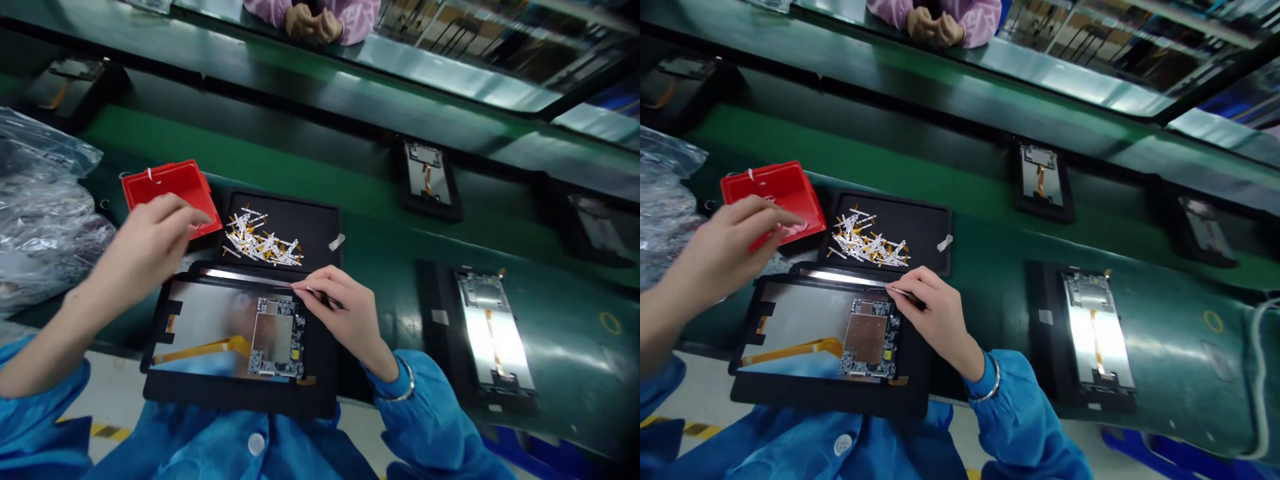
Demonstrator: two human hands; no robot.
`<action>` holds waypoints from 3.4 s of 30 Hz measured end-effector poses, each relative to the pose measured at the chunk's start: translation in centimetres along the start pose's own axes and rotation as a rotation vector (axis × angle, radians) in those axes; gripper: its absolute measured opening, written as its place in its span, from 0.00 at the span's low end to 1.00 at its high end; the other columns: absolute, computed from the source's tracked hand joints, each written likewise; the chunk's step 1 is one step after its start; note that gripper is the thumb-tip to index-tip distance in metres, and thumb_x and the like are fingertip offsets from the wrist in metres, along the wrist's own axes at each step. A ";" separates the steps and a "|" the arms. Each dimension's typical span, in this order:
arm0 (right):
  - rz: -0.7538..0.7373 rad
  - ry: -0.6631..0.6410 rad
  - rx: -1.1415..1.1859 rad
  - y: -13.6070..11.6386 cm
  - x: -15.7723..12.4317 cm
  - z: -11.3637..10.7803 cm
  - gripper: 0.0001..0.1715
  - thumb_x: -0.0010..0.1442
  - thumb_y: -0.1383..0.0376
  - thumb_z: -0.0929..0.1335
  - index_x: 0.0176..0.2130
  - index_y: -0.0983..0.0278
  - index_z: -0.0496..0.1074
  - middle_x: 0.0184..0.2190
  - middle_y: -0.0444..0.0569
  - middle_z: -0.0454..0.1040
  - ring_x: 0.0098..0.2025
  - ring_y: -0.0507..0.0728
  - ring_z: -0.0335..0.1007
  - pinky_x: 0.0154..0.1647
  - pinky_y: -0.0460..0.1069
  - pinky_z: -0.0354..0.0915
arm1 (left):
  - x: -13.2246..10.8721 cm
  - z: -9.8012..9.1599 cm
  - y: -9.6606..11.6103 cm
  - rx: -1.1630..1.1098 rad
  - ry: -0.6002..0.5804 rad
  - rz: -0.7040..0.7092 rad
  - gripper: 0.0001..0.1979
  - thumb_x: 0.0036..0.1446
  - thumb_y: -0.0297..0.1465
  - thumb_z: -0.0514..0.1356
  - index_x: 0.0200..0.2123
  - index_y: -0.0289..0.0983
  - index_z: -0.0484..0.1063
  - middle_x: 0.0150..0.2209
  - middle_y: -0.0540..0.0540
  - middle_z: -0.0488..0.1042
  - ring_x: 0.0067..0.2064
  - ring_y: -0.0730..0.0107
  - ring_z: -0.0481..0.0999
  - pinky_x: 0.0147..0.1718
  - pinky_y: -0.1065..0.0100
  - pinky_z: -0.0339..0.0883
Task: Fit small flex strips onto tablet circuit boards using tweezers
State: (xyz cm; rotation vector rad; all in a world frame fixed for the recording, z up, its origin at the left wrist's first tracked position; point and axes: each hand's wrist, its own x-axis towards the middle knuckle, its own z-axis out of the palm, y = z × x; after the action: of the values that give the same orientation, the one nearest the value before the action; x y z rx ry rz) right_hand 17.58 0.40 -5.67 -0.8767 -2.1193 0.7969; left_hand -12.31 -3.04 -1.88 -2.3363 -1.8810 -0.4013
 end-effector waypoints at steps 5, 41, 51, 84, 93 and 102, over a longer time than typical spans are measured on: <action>-0.064 -0.069 -0.023 0.1 0.2 0.3 0.07 0.62 0.72 0.70 0.38 0.63 0.79 0.33 0.47 0.78 0.31 0.49 0.72 0.28 0.43 0.67 | 0.4 1.4 4.8 -0.558 -0.049 0.110 0.07 0.67 0.26 0.53 0.45 0.37 0.70 0.41 0.49 0.72 0.39 0.75 0.75 0.38 0.73 0.70; 0.079 -0.082 0.169 0.6 2.0 -3.5 0.09 0.64 0.66 0.68 0.39 0.62 0.81 0.36 0.48 0.70 0.37 0.51 0.70 0.37 0.47 0.69 | -1.0 2.3 9.0 0.084 0.107 0.714 0.15 0.64 0.17 0.48 0.48 0.22 0.71 0.47 0.33 0.80 0.50 0.53 0.80 0.48 0.58 0.69; 0.571 0.007 0.891 1.5 1.5 -1.0 0.23 0.61 0.49 0.70 0.35 0.60 0.57 0.24 0.37 0.71 0.15 0.49 0.70 0.12 0.43 0.66 | -0.1 2.8 7.1 -0.441 -0.189 0.392 0.20 0.65 0.20 0.47 0.57 0.35 0.64 0.49 0.45 0.79 0.42 0.71 0.79 0.40 0.69 0.71; 0.667 -0.014 0.904 1.5 1.5 -0.2 0.29 0.50 0.56 0.77 0.37 0.60 0.57 0.23 0.40 0.75 0.21 0.55 0.78 0.19 0.45 0.74 | -1.4 2.6 7.2 -0.242 -0.083 0.635 0.17 0.65 0.21 0.53 0.55 0.33 0.71 0.53 0.35 0.75 0.59 0.55 0.72 0.53 0.58 0.72; 0.602 -0.030 0.834 1.0 1.4 -0.2 0.26 0.52 0.57 0.76 0.36 0.60 0.57 0.22 0.39 0.74 0.22 0.54 0.77 0.21 0.45 0.74 | -1.5 3.1 7.2 -0.219 -0.053 0.646 0.15 0.67 0.22 0.52 0.54 0.32 0.70 0.51 0.38 0.78 0.59 0.57 0.73 0.53 0.60 0.70; 0.529 -0.027 0.767 1.0 1.4 -0.3 0.22 0.56 0.58 0.74 0.37 0.60 0.57 0.23 0.39 0.72 0.22 0.52 0.76 0.21 0.44 0.73 | -1.0 2.9 7.3 -0.214 -0.053 0.646 0.15 0.67 0.22 0.51 0.54 0.32 0.70 0.50 0.39 0.78 0.58 0.58 0.74 0.50 0.60 0.71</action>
State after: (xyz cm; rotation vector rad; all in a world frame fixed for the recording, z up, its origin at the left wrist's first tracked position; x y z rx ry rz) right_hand 17.40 2.08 -5.72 -0.9787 -1.3876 1.7391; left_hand -5.07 -4.90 -4.40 -2.9304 -1.0314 -0.4772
